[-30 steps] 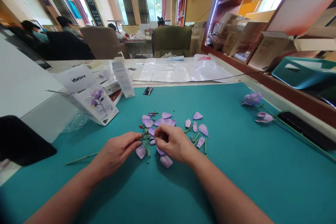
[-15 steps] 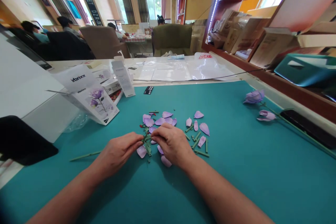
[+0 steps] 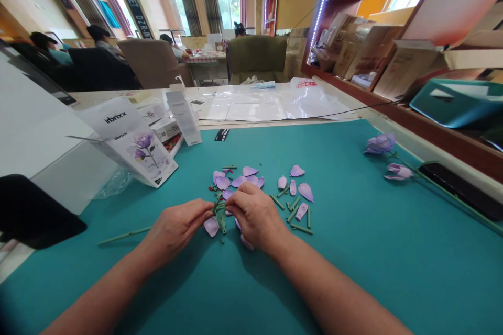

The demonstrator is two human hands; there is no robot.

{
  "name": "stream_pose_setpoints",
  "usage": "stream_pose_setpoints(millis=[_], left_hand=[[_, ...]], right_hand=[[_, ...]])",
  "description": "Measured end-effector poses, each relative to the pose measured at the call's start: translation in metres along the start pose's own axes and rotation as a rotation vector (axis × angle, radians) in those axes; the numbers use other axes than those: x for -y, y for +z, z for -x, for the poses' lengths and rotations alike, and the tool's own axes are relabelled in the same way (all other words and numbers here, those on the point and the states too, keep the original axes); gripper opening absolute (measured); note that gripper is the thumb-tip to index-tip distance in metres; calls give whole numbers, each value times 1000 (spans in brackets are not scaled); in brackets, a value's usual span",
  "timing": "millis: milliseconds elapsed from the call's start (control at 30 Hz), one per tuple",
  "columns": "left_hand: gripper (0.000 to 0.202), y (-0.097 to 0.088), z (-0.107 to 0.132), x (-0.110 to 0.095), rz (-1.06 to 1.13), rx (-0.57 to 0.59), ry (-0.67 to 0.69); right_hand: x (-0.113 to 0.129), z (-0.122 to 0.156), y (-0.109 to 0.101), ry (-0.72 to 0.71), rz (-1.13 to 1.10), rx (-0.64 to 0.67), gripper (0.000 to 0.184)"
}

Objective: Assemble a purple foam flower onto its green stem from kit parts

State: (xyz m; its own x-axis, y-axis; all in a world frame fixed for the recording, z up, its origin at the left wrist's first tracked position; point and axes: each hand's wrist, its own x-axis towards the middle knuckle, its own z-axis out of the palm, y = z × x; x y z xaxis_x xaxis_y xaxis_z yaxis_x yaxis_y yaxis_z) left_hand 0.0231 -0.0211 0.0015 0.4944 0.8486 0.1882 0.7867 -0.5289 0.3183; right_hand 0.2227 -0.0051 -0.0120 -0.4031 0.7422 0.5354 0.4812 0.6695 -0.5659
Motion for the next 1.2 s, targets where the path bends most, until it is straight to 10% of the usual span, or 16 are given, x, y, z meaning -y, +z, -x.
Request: stream_pose_setpoints(millis=[1200], left_hand=[[29, 2, 0, -7, -50, 46, -8]], right_hand=[[-2, 1, 4, 35, 3, 99, 13]])
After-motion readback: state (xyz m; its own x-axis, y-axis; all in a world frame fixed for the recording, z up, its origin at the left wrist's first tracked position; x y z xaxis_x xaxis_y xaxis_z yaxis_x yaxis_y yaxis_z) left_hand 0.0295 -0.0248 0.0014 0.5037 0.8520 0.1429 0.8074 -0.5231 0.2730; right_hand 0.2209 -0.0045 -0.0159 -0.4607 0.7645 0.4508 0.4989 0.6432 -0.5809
